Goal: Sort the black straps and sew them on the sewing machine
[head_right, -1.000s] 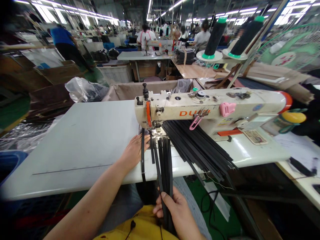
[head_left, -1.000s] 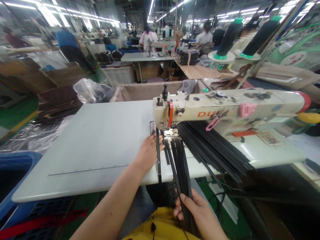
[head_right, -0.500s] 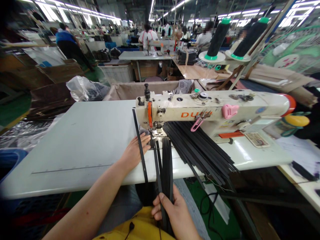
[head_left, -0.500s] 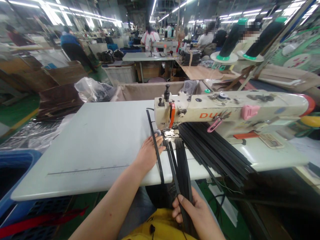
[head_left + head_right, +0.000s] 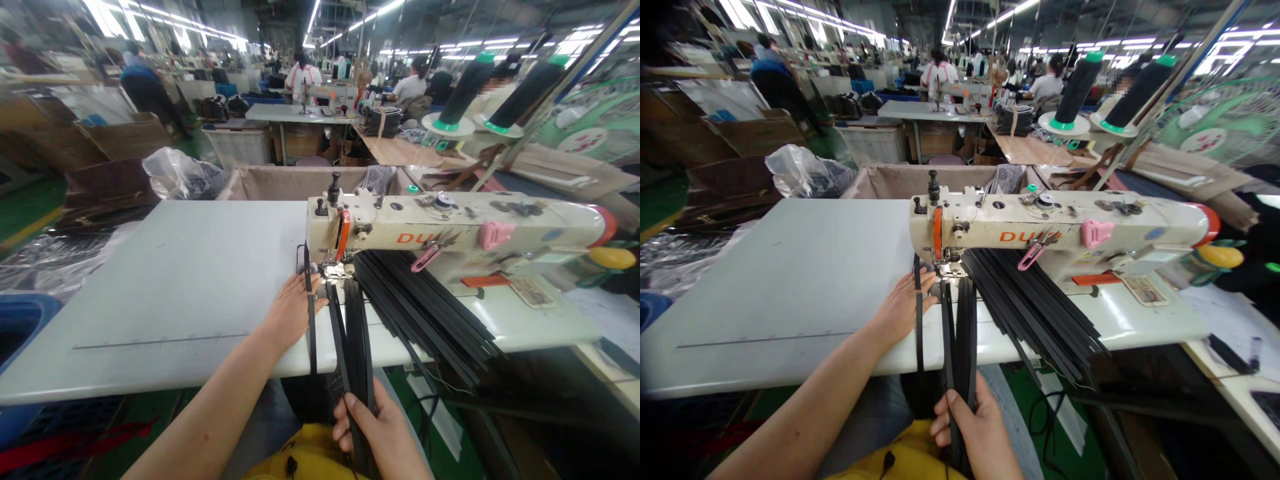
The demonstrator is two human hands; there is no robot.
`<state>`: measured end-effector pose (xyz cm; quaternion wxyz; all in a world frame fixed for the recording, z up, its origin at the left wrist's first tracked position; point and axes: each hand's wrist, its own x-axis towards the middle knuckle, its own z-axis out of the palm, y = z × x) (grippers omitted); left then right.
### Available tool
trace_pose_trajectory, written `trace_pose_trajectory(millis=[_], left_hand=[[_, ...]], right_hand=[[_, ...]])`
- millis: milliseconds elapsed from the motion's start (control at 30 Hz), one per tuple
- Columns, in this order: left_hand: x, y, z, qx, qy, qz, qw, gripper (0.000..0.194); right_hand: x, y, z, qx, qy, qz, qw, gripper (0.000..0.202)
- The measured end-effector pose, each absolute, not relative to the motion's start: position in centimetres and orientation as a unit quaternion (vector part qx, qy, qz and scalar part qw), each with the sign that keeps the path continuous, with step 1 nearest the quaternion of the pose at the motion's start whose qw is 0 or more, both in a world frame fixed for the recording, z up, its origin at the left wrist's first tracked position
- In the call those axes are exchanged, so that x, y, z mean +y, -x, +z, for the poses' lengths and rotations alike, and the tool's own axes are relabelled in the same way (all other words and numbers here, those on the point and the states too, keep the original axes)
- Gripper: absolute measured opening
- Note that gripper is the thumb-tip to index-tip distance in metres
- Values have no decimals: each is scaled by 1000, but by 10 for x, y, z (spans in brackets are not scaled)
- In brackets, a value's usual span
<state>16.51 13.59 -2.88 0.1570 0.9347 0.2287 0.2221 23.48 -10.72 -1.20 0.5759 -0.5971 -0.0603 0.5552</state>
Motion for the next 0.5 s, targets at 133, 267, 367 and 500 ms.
trace_pose_trajectory(millis=[133, 267, 367, 500], left_hand=[[136, -166, -29, 229, -936, 218, 158, 43], [141, -168, -36, 231, -925, 240, 185, 37], [155, -174, -39, 249, -895, 280, 240, 30], [185, -190, -35, 299, -868, 276, 286, 25]], right_hand=[[-107, -236, -16, -84, 600, 550, 575, 56], [-105, -236, -17, -97, 599, 547, 577, 56], [-102, -236, -15, -99, 603, 541, 578, 56], [-94, -235, -13, -87, 612, 530, 580, 62]])
